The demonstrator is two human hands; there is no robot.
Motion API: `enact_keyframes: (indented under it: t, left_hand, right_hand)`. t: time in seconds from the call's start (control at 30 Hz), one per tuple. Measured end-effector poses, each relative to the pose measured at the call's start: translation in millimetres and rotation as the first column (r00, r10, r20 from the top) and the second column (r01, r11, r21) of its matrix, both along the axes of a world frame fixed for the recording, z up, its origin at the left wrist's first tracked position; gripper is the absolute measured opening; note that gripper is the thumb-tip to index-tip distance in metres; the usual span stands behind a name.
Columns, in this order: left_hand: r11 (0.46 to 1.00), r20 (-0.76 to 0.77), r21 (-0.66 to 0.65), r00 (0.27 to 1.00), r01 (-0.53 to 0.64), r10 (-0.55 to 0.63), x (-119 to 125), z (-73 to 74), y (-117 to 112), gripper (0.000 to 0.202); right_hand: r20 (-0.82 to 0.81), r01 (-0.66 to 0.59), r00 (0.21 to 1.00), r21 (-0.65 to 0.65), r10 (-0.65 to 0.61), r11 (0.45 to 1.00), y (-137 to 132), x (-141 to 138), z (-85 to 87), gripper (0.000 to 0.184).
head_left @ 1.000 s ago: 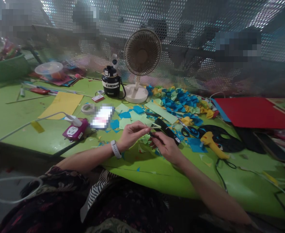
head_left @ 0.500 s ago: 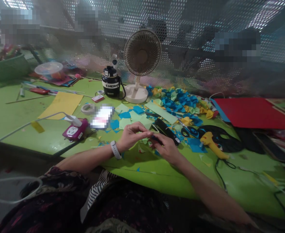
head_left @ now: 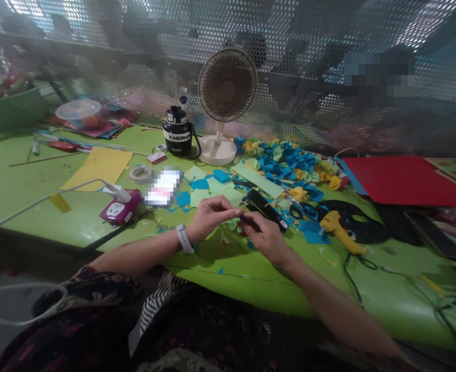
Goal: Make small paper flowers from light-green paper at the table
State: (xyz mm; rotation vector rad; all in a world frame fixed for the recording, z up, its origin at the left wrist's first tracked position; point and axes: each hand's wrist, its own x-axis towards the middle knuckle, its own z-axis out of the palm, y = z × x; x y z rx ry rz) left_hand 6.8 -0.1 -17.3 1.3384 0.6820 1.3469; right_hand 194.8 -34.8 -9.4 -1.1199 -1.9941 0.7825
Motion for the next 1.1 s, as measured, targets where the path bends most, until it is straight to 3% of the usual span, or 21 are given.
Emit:
enact_keyframes:
  t: [0.2, 0.37, 0.53, 0.73, 0.9, 1.1]
  left_hand:
    - [0.992, -0.118, 0.122, 0.993, 0.009, 0.006, -2.4, 1.7, 1.9, 0.016]
    - [0.997, -0.069, 0.076, 0.997, 0.027, -0.022, -1.6, -0.6, 3.4, 0.019]
    - [0.998, -0.043, 0.063, 0.999, -0.022, 0.025, -0.9, -1.2, 3.0, 0.028]
    - [0.996, -0.058, 0.089, 0.998, 0.013, -0.008, -1.5, 4.7, 0.8, 0.021]
    - [0.996, -0.037, 0.068, 0.998, 0.055, -0.053, -1.6, 5.1, 1.3, 0.02]
    - [0.999, -0.018, 0.034, 0.999, 0.037, -0.036, -1.7, 1.3, 2.7, 0.021]
  right_hand:
    - [0.001, -0.008, 1.0, 0.028, 0.008, 1.0, 4.1, 5.0, 2.4, 0.032]
    - [-0.004, -0.04, 0.999, -0.018, 0.04, 0.999, 4.5, 5.8, 0.6, 0.032]
    - [0.004, 0.066, 0.998, 0.104, -0.066, 0.992, 1.5, 4.3, 1.3, 0.027]
    - [-0.061, 0.064, 0.996, -0.009, -0.065, 0.998, 2.4, 4.7, 3.8, 0.025]
    - [-0.113, -0.027, 0.993, -0.083, 0.018, 0.996, 5.4, 6.3, 5.2, 0.029]
    - [-0.062, -0.057, 0.997, -0.117, 0.05, 0.991, 1.5, 3.5, 3.4, 0.034]
